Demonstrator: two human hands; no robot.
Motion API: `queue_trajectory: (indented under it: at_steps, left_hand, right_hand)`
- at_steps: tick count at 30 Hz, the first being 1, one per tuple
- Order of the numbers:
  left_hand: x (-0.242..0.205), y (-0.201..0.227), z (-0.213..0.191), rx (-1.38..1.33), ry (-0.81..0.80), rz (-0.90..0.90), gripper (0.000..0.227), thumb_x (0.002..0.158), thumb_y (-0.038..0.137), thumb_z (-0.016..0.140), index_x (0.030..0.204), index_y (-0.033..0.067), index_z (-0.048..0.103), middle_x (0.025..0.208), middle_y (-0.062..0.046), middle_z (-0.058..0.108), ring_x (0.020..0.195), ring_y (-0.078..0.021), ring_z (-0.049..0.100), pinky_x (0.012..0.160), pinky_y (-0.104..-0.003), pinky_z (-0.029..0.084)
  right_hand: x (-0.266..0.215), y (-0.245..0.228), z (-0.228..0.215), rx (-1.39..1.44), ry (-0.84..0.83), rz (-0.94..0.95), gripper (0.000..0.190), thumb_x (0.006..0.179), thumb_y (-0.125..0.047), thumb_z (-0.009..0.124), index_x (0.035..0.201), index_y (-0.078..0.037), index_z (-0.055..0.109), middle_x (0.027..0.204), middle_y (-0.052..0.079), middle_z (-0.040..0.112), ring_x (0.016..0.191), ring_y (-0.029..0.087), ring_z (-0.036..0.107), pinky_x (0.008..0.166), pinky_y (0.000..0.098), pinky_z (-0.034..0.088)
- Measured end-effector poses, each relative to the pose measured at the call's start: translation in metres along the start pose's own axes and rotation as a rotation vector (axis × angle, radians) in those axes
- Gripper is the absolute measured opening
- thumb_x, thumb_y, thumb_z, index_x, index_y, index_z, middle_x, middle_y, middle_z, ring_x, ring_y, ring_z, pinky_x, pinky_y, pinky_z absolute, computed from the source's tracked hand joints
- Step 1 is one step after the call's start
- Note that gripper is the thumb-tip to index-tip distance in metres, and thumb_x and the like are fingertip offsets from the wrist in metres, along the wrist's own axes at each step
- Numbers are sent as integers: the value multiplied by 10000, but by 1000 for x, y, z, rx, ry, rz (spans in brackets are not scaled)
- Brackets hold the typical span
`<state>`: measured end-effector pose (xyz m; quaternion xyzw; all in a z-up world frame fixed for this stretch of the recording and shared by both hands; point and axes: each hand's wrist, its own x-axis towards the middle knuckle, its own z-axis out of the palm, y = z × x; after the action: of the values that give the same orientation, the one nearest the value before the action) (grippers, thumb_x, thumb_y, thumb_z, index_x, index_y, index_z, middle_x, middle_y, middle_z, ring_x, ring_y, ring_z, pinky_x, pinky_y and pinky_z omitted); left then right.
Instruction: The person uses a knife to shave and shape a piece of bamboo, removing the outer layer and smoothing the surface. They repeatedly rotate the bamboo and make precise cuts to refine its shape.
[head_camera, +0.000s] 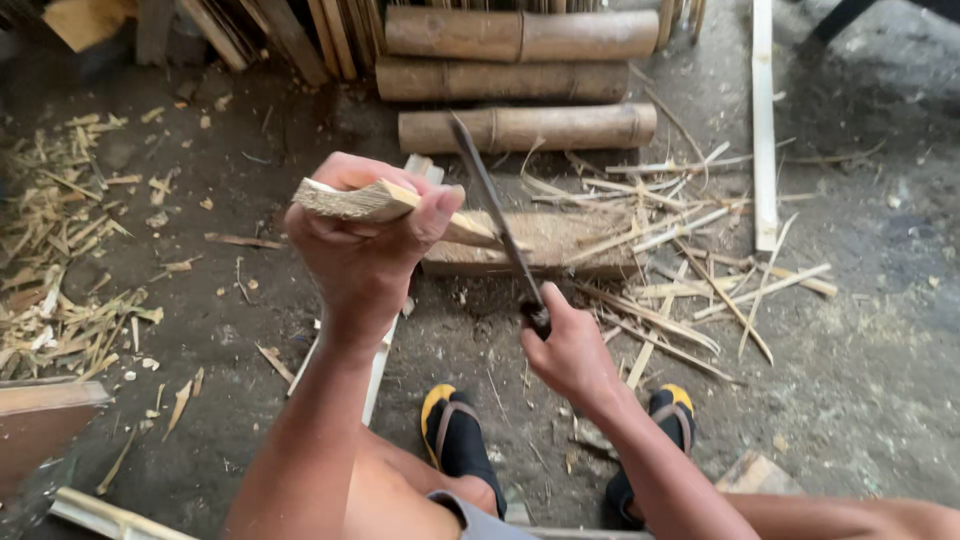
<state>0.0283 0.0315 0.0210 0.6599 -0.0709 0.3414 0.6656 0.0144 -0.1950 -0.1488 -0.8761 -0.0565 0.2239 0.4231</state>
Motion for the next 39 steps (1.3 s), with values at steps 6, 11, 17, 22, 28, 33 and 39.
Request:
queue_trajectory:
  at_steps: [6, 11, 17, 22, 28, 33, 39]
  left_hand:
    - [-4, -11, -12, -1, 7, 58, 207, 983, 95, 855, 954, 59, 653, 816, -73, 730, 668, -59, 664, 604, -202, 542]
    - [-2, -16, -16, 58, 41, 66, 235, 1012, 119, 843, 894, 33, 659, 773, -66, 726, 655, -57, 663, 620, -201, 538]
    - [-3, -20, -23, 6, 35, 9, 270, 1005, 132, 843, 886, 56, 613, 847, -110, 765, 679, -71, 678, 657, -233, 569]
    - [3, -16, -30, 99, 38, 75, 188, 957, 128, 808, 894, 49, 650, 817, -108, 759, 672, -117, 765, 650, -297, 630]
    - [-4, -23, -30, 44, 44, 22, 225, 994, 98, 823, 918, 64, 615, 849, -127, 756, 718, -125, 723, 684, -251, 621]
    - [4, -20, -38, -37, 43, 63, 187, 973, 133, 803, 906, 80, 637, 848, -87, 752, 783, -156, 780, 760, -331, 666]
    - [5, -34, -30, -19, 68, 36, 176, 960, 121, 826, 896, 47, 680, 835, -124, 750, 691, -155, 754, 680, -318, 678]
  right_hand:
    - [4, -73, -13, -12, 32, -129, 158, 915, -116, 596, 997, -23, 498, 624, 137, 631, 491, 291, 661, 454, 408, 500]
    - [15, -55, -10, -37, -77, 115, 181, 909, -86, 582, 1047, -41, 474, 623, 165, 642, 512, 320, 642, 457, 458, 484]
    - [0, -59, 1, -36, 61, -149, 197, 900, -104, 617, 1028, -34, 484, 663, 203, 669, 558, 356, 690, 520, 461, 522]
    - [8, -74, -10, -123, -8, 28, 245, 879, -119, 650, 1033, -23, 486, 686, 201, 675, 607, 367, 702, 553, 459, 533]
    - [3, -36, 11, -9, 46, -176, 158, 912, -117, 612, 1004, -14, 534, 711, 208, 698, 624, 360, 718, 566, 457, 540]
    - [55, 0, 22, -232, 29, 117, 214, 892, -91, 646, 1042, -16, 512, 732, 198, 674, 614, 334, 687, 576, 431, 552]
    - [42, 38, 31, 14, -116, 60, 154, 906, -98, 575, 1023, -12, 525, 790, 175, 714, 540, 329, 683, 451, 448, 548]
